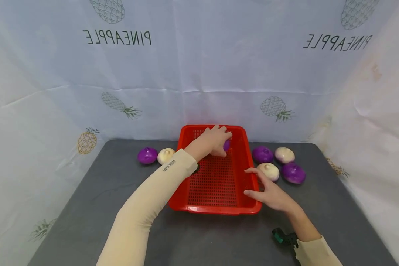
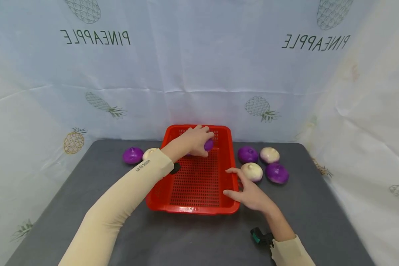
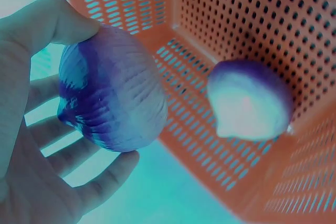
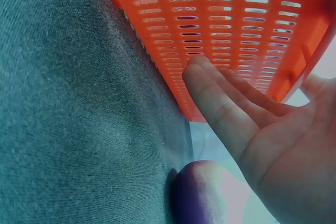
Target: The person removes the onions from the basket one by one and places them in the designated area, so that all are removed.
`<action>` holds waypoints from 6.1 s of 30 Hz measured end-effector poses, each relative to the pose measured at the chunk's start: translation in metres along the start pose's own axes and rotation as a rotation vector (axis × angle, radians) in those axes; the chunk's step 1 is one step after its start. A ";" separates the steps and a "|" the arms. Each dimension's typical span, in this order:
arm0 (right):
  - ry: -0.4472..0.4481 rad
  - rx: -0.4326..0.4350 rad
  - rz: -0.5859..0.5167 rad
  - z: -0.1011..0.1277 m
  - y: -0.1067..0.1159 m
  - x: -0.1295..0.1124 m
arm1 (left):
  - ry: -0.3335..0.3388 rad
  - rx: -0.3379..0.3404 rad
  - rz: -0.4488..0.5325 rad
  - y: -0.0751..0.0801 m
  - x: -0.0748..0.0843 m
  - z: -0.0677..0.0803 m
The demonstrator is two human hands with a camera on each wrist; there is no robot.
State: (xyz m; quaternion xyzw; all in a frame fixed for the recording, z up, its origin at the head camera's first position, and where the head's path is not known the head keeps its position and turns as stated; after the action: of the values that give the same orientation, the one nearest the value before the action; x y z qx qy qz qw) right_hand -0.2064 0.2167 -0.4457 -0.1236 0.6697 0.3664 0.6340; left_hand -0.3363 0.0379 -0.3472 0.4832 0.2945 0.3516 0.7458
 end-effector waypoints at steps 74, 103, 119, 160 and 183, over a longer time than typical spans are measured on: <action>0.004 -0.003 0.054 0.003 0.008 0.002 | 0.095 0.317 0.347 -0.121 -0.135 0.155; 0.018 -0.014 0.030 0.003 0.008 0.003 | 0.135 0.220 0.324 -0.158 -0.119 0.148; 0.016 -0.011 0.030 0.003 0.008 0.003 | 0.020 0.447 0.232 -0.105 -0.114 0.159; 0.012 -0.003 0.039 0.003 0.007 0.000 | 0.030 0.273 0.194 0.005 -0.063 0.050; 0.019 -0.009 0.019 0.004 0.004 0.000 | 0.175 0.036 0.365 -0.051 -0.056 -0.015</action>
State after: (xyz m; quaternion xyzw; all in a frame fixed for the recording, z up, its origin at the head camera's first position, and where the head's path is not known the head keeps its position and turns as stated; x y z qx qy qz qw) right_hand -0.2060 0.2217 -0.4443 -0.1236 0.6753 0.3744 0.6233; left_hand -0.3684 -0.0146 -0.3938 0.5093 0.2720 0.5162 0.6326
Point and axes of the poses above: each hand's wrist, its own z-axis away from the middle knuckle, its own y-axis out of the back of the hand, x = y × z, the point moved 5 cm from there along -z, towards the middle knuckle, and after that the axes turned 13 degrees about -x, right-handed, at the moved point
